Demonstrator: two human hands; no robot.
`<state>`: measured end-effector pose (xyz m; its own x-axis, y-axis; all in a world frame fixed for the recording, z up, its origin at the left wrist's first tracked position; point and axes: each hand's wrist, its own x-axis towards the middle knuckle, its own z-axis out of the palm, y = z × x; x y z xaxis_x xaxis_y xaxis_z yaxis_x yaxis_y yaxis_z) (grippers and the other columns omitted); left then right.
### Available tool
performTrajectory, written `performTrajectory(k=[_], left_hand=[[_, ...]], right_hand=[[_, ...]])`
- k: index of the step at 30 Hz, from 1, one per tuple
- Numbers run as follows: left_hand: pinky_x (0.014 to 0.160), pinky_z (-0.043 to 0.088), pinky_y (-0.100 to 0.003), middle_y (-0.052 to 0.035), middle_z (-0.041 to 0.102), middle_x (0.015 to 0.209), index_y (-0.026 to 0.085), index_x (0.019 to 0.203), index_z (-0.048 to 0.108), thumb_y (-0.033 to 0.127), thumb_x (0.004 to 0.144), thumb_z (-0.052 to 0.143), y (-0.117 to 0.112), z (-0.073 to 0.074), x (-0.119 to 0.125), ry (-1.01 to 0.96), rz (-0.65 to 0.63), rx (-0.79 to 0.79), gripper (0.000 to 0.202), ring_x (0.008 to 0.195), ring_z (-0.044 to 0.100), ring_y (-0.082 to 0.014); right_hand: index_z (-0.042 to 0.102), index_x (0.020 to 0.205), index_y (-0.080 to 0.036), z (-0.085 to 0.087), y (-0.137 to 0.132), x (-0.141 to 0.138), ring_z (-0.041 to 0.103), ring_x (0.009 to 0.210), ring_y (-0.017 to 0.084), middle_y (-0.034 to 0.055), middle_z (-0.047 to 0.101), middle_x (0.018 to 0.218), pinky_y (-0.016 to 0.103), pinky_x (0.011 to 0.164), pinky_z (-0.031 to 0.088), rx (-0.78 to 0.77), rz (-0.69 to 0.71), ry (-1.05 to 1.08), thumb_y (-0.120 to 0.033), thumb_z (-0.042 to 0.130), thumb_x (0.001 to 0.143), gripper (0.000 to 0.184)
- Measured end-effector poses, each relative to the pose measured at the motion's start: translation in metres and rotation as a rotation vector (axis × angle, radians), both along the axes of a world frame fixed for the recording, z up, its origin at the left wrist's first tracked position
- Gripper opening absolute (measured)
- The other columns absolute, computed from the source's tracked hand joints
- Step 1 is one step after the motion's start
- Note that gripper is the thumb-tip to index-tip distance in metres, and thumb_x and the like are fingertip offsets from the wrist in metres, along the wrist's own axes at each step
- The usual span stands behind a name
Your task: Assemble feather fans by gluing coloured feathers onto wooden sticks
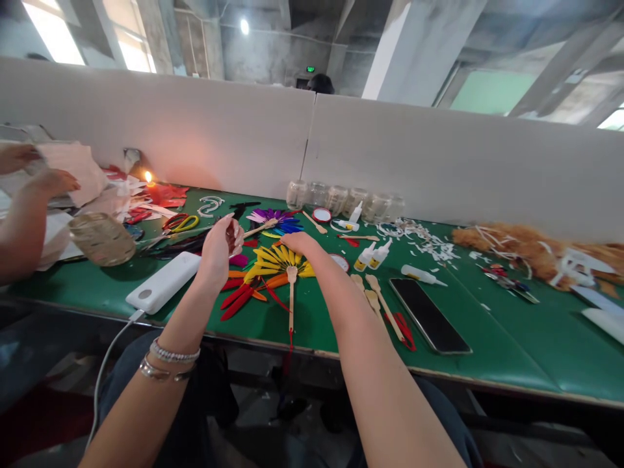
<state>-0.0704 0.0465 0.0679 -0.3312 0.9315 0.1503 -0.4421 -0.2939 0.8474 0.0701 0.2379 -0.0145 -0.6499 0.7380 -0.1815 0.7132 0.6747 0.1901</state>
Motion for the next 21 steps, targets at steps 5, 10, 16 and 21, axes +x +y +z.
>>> performTrajectory(k=[5,10,16,21], left_hand=[[0.034,0.012,-0.019,0.0048,0.029,0.044,0.016,0.051,0.036,0.025,0.086,0.038,-0.009,0.015,-0.023,-0.078,0.033,0.052,0.036,0.034,0.023,-0.0045],[0.034,0.014,-0.019,0.0047,0.029,0.045,0.016,0.051,0.035,0.023,0.086,0.038,-0.018,0.023,-0.043,-0.126,0.064,0.093,0.036,0.034,0.024,-0.0044],[0.033,0.015,-0.019,0.0049,0.029,0.045,0.017,0.051,0.035,0.027,0.085,0.041,-0.017,0.021,-0.047,-0.111,0.056,0.090,0.035,0.033,0.024,-0.0043],[0.033,0.016,-0.019,0.0048,0.029,0.044,0.017,0.051,0.035,0.030,0.084,0.044,-0.015,0.019,-0.049,-0.105,0.044,0.091,0.036,0.033,0.024,-0.0048]], right_hand=[[0.065,0.088,-0.019,-0.001,0.001,0.000,0.064,0.072,0.021,0.0100,0.069,0.087,0.025,0.056,0.040,0.043,0.051,-0.038,-0.028,0.040,0.086,0.027],[0.057,0.110,-0.020,-0.004,0.004,0.007,0.062,0.087,0.023,0.0130,0.063,0.105,0.027,0.061,0.041,0.112,0.133,-0.067,-0.023,0.038,0.087,0.030],[0.050,0.121,-0.025,-0.008,0.009,0.015,0.059,0.090,0.021,0.0108,0.057,0.114,0.025,0.064,0.040,0.154,0.181,-0.084,-0.020,0.034,0.089,0.036],[0.052,0.119,-0.026,-0.010,0.010,0.014,0.059,0.091,0.021,0.0104,0.060,0.109,0.025,0.063,0.038,0.189,0.184,-0.068,-0.020,0.035,0.089,0.035]])
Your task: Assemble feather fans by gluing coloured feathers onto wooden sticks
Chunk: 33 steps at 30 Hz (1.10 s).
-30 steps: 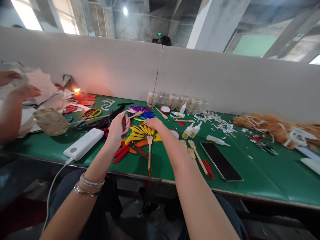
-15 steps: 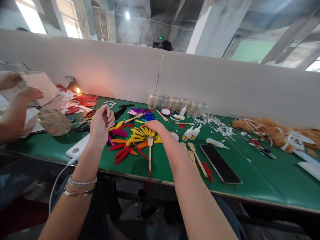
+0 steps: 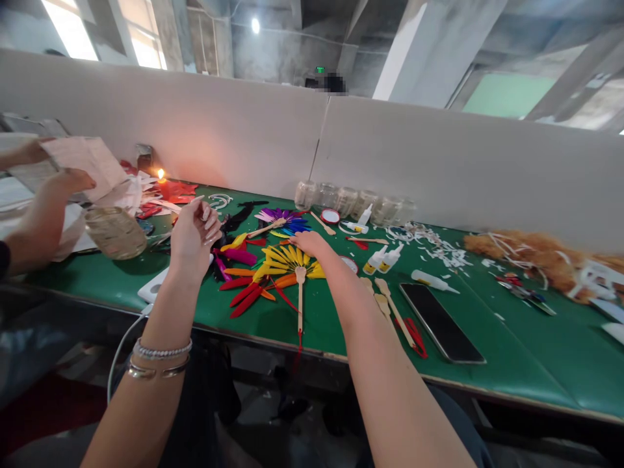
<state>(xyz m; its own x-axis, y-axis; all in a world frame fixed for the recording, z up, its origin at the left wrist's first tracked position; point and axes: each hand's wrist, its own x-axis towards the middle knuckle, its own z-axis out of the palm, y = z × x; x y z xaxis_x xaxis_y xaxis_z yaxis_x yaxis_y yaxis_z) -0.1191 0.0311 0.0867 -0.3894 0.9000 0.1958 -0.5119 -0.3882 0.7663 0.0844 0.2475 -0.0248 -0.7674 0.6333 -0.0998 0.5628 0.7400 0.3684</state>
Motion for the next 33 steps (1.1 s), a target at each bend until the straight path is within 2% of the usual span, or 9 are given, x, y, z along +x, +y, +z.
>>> performTrajectory(k=[6,13,19,23,26,29,33], left_hand=[[0.033,0.016,-0.019,0.0045,0.031,0.045,0.017,0.052,0.035,0.028,0.085,0.042,0.001,-0.001,0.001,0.008,0.002,0.003,0.036,0.033,0.023,-0.0046],[0.034,0.017,-0.020,0.0046,0.029,0.045,0.017,0.051,0.033,0.033,0.085,0.043,0.002,-0.001,0.006,0.045,0.026,-0.024,0.039,0.034,0.023,-0.0049],[0.034,0.015,-0.020,0.0046,0.029,0.046,0.017,0.052,0.034,0.030,0.085,0.043,0.001,-0.001,0.008,0.037,0.002,-0.009,0.037,0.034,0.023,-0.0046],[0.034,0.014,-0.021,0.0047,0.029,0.045,0.017,0.052,0.034,0.029,0.085,0.043,0.000,0.000,0.009,0.032,0.009,-0.014,0.036,0.034,0.022,-0.0048],[0.033,0.014,-0.021,0.0048,0.029,0.045,0.017,0.052,0.034,0.029,0.085,0.042,0.000,0.001,0.010,0.032,0.009,-0.029,0.036,0.034,0.022,-0.0050],[0.033,0.014,-0.022,0.0050,0.029,0.044,0.018,0.052,0.035,0.028,0.084,0.042,-0.001,0.001,0.012,0.031,0.001,-0.029,0.035,0.033,0.021,-0.0051],[0.033,0.013,-0.021,0.0050,0.029,0.043,0.017,0.051,0.034,0.028,0.085,0.041,0.000,0.001,0.015,0.044,-0.016,-0.047,0.036,0.033,0.021,-0.0048]], right_hand=[[0.059,0.109,-0.020,0.003,-0.003,-0.002,0.060,0.086,0.020,0.0113,0.064,0.101,0.026,0.064,0.038,-0.021,-0.013,0.050,-0.021,0.037,0.089,0.030],[0.059,0.103,-0.020,0.001,-0.001,0.001,0.060,0.089,0.020,0.0084,0.064,0.106,0.025,0.064,0.039,-0.112,-0.084,0.138,-0.024,0.037,0.089,0.026],[0.055,0.098,-0.019,0.021,-0.006,0.024,0.058,0.081,0.019,0.0097,0.062,0.101,0.025,0.062,0.036,-0.113,-0.142,0.230,-0.028,0.033,0.090,0.025],[0.051,0.094,-0.016,0.031,-0.030,0.052,0.054,0.069,0.018,0.0100,0.060,0.089,0.026,0.057,0.033,-0.064,-0.219,0.314,-0.033,0.025,0.092,0.031],[0.049,0.087,-0.017,0.032,-0.060,0.063,0.051,0.063,0.016,0.0067,0.058,0.080,0.025,0.055,0.031,-0.043,-0.276,0.504,-0.035,0.022,0.092,0.033],[0.049,0.076,-0.018,0.030,-0.092,0.058,0.051,0.069,0.016,0.0058,0.057,0.080,0.025,0.058,0.031,-0.082,-0.206,0.597,-0.037,0.025,0.092,0.034],[0.048,0.070,-0.019,0.026,-0.119,0.042,0.052,0.072,0.016,0.0049,0.058,0.079,0.025,0.061,0.030,-0.168,-0.181,0.565,-0.037,0.025,0.092,0.036]])
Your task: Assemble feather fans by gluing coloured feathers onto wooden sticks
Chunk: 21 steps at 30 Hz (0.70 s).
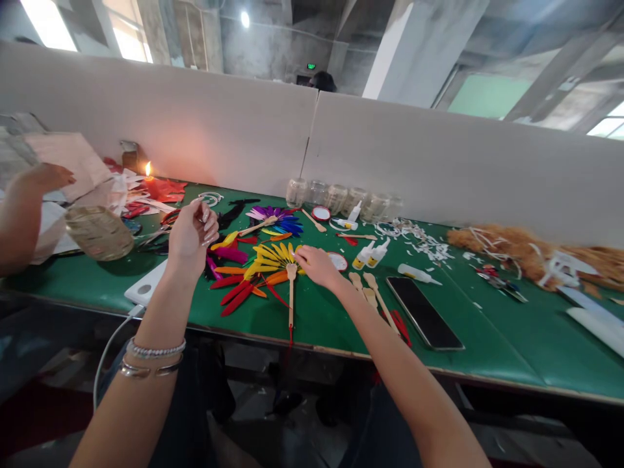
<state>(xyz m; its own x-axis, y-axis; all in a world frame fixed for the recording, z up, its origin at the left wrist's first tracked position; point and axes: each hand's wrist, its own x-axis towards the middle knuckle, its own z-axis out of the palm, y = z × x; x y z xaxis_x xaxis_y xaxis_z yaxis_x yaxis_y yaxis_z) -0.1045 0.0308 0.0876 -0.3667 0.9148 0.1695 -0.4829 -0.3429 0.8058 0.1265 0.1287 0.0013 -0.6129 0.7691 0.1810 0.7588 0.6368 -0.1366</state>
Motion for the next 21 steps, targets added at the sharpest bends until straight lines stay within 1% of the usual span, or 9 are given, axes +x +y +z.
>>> performTrajectory(k=[4,11,16,21], left_hand=[[0.033,0.013,-0.021,0.0051,0.030,0.043,0.017,0.052,0.035,0.028,0.084,0.043,0.001,-0.001,0.001,0.010,0.013,-0.019,0.035,0.033,0.021,-0.0045],[0.033,0.013,-0.020,0.0051,0.030,0.043,0.017,0.052,0.035,0.030,0.084,0.046,0.003,-0.002,0.002,0.017,0.012,-0.029,0.036,0.033,0.022,-0.0044],[0.033,0.013,-0.021,0.0048,0.029,0.043,0.017,0.051,0.035,0.030,0.084,0.045,0.003,-0.003,0.002,0.024,0.000,-0.001,0.037,0.034,0.023,-0.0047],[0.033,0.014,-0.021,0.0047,0.029,0.043,0.018,0.050,0.034,0.033,0.084,0.047,0.004,-0.005,0.001,0.033,0.003,0.016,0.039,0.034,0.023,-0.0051]], right_hand=[[0.048,0.070,-0.019,-0.003,-0.006,-0.010,0.053,0.072,0.016,0.0046,0.060,0.081,0.025,0.060,0.029,-0.068,-0.002,-0.071,-0.032,0.026,0.092,0.034],[0.051,0.072,-0.018,-0.012,-0.002,-0.019,0.052,0.079,0.018,0.0062,0.061,0.083,0.028,0.063,0.026,0.069,0.054,-0.218,-0.027,0.027,0.091,0.032],[0.053,0.071,-0.018,-0.011,-0.003,-0.023,0.051,0.077,0.017,0.0067,0.060,0.083,0.028,0.063,0.027,0.068,0.040,-0.246,-0.028,0.027,0.092,0.035],[0.053,0.071,-0.018,-0.012,-0.003,-0.023,0.052,0.078,0.017,0.0062,0.060,0.084,0.028,0.063,0.026,0.087,0.025,-0.257,-0.029,0.029,0.092,0.034]])
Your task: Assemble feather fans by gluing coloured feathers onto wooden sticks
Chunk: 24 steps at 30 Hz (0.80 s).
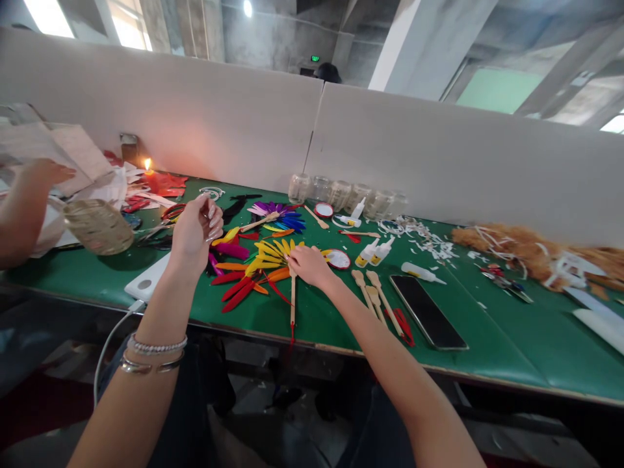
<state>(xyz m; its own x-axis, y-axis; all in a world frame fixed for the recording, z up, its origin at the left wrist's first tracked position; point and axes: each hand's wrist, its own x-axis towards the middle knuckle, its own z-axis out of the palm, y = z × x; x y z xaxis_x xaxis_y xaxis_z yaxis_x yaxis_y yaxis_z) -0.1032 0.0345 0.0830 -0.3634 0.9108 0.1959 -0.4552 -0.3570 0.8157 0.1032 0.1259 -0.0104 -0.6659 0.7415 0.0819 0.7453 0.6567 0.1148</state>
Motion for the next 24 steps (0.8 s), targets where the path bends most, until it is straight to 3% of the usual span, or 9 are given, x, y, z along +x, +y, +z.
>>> performTrajectory(k=[10,16,19,24], left_hand=[[0.034,0.013,-0.021,0.0042,0.031,0.043,0.017,0.050,0.035,0.033,0.083,0.048,0.000,0.000,0.001,0.004,0.001,0.002,0.039,0.035,0.024,-0.0050],[0.034,0.013,-0.022,0.0042,0.030,0.041,0.017,0.049,0.035,0.029,0.085,0.044,0.000,0.001,0.002,0.002,-0.001,-0.015,0.038,0.034,0.022,-0.0056],[0.034,0.013,-0.022,0.0042,0.030,0.042,0.017,0.050,0.035,0.026,0.085,0.041,0.000,0.002,0.002,-0.004,-0.001,-0.023,0.037,0.034,0.022,-0.0056],[0.034,0.013,-0.019,0.0053,0.031,0.044,0.017,0.053,0.037,0.027,0.084,0.044,0.000,0.000,0.004,0.015,-0.011,-0.032,0.033,0.034,0.023,-0.0042]], right_hand=[[0.046,0.070,-0.018,-0.005,0.003,0.003,0.050,0.073,0.018,0.0057,0.056,0.079,0.027,0.064,0.027,0.104,-0.042,0.119,-0.040,0.036,0.088,0.030],[0.042,0.068,-0.019,-0.007,0.003,0.001,0.049,0.070,0.017,0.0042,0.054,0.077,0.026,0.063,0.029,0.092,-0.068,0.194,-0.046,0.039,0.085,0.032],[0.039,0.067,-0.020,0.001,0.005,0.005,0.048,0.066,0.015,0.0029,0.052,0.074,0.026,0.061,0.030,0.082,-0.131,0.352,-0.047,0.033,0.088,0.035],[0.039,0.073,-0.021,0.030,-0.007,0.027,0.046,0.058,0.013,0.0008,0.049,0.067,0.024,0.054,0.030,0.024,-0.235,0.646,-0.048,0.022,0.090,0.036]])
